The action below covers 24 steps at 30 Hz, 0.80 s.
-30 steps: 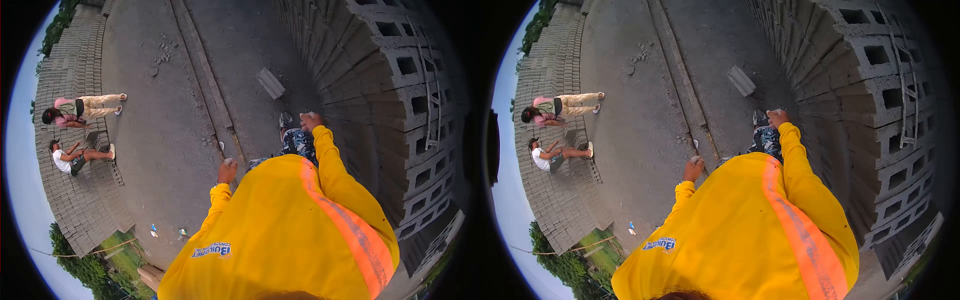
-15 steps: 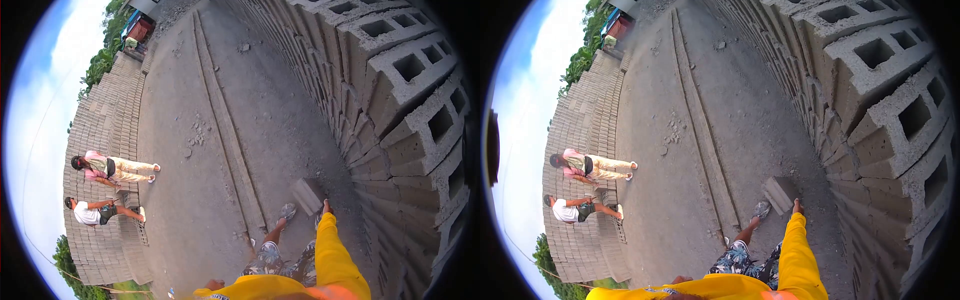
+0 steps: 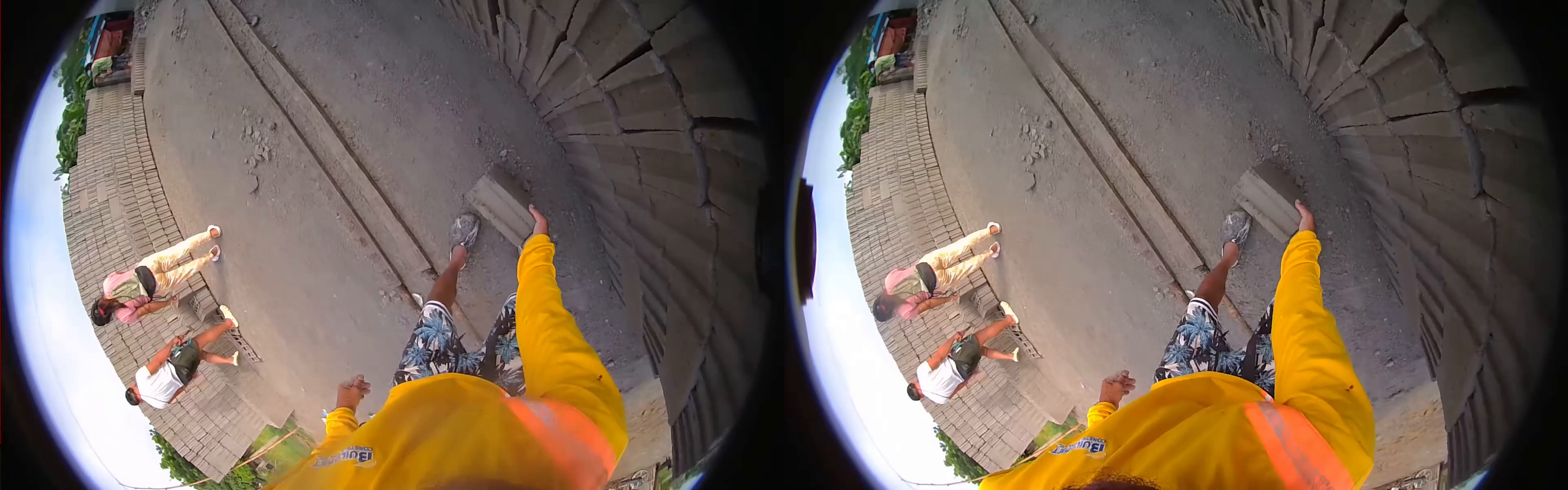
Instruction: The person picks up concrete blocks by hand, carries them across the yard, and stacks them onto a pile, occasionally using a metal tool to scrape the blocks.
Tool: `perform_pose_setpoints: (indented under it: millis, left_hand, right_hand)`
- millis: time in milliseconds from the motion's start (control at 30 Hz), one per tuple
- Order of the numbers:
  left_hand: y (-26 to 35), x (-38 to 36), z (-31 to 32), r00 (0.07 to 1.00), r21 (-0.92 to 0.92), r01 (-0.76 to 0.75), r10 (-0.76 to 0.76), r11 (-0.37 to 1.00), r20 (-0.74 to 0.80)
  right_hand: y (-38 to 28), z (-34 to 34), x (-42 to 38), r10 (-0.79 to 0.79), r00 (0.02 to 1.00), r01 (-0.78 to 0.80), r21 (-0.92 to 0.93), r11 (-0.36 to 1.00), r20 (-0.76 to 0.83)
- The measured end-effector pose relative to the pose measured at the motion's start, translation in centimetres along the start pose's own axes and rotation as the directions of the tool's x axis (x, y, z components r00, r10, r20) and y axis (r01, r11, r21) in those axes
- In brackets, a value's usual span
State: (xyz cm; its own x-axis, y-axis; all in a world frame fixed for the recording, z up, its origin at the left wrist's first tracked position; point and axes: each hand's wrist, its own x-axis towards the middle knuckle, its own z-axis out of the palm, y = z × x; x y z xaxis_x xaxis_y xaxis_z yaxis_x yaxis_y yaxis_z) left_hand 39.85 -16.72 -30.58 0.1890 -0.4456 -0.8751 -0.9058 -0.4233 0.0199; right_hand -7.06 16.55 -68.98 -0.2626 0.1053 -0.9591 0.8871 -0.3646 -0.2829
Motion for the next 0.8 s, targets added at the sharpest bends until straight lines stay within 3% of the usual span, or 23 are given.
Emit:
perform_pose_setpoints:
  millis: [33,133,233,267,333,400,433,500,533,567,633,700,767,800]
  left_hand:
    - [-0.7,-0.1,0.6,0.999,-0.004,0.001,-0.001,1.000,0.037]
    - [-1.8,0.0,2.1,0.995,0.109,0.039,-0.049,0.993,0.088]
    - [-2.8,-1.2,2.3,1.000,0.081,0.022,-0.023,0.997,0.015]
    - [-2.9,-1.5,2.6,1.000,0.058,0.001,0.000,0.998,-0.013]
    - [-3.5,-1.5,1.8,1.000,0.038,0.012,-0.011,0.999,-0.001]
    - [-3.9,-1.4,0.9,0.999,0.002,0.041,-0.041,0.999,-0.022]
    - [-3.8,-1.7,0.6,0.997,-0.027,0.069,-0.070,0.997,-0.043]
    - [-4.7,-0.1,-0.5,0.991,-0.137,0.129,-0.123,0.982,0.045]
    - [-4.7,0.3,-1.2,0.989,-0.165,0.146,-0.137,0.976,0.063]
    - [-4.5,0.8,-1.7,0.985,-0.192,0.164,-0.152,0.968,0.077]
    - [-2.8,0.9,-2.9,0.969,-0.293,0.248,-0.231,0.923,0.091]
    - [-0.6,1.9,-4.5,0.960,-0.321,0.281,-0.271,0.904,0.075]
    - [4.4,3.3,-6.8,0.972,-0.312,0.232,-0.231,0.921,0.040]
    - [5.9,7.1,-7.9,0.989,-0.266,0.149,-0.141,0.952,0.048]
  right_hand:
    - [0.1,-0.1,-0.3,0.000,1.000,0.000,0.026,1.000,0.003]
    - [0.6,0.5,0.2,-0.117,0.981,0.092,-0.160,0.983,-0.153]
    - [-2.0,4.4,-3.7,-0.002,0.991,-0.041,-0.326,0.944,-0.132]
    - [-2.5,4.9,-3.4,0.014,0.989,-0.082,-0.475,0.876,-0.145]
    - [-3.8,6.5,-1.0,0.002,0.985,-0.130,-0.722,0.680,-0.175]
    - [-5.5,8.4,-3.1,-0.074,0.980,-0.116,-0.835,0.538,-0.184]
    - [-7.4,9.8,-6.6,-0.085,0.992,-0.056,-0.921,0.385,-0.096]
    - [-8.7,11.5,-9.2,-0.139,0.979,-0.104,-0.949,0.299,-0.151]
    - [-9.7,12.5,-11.1,-0.153,0.988,0.007,-0.994,0.108,-0.010]
    - [-9.6,13.0,-11.1,-0.266,0.964,-0.048,-0.997,-0.066,-0.028]
    - [-10.9,13.5,-11.6,-0.172,0.963,0.152,-0.948,-0.280,0.205]
    - [-13.8,19.6,-21.9,-0.032,0.977,0.178,-0.886,-0.428,0.212]
    - [-14.4,21.1,-25.2,-0.083,0.965,0.144,-0.763,-0.630,0.251]
    - [-14.4,20.8,-24.4,-0.047,0.963,0.156,-0.687,-0.709,0.267]
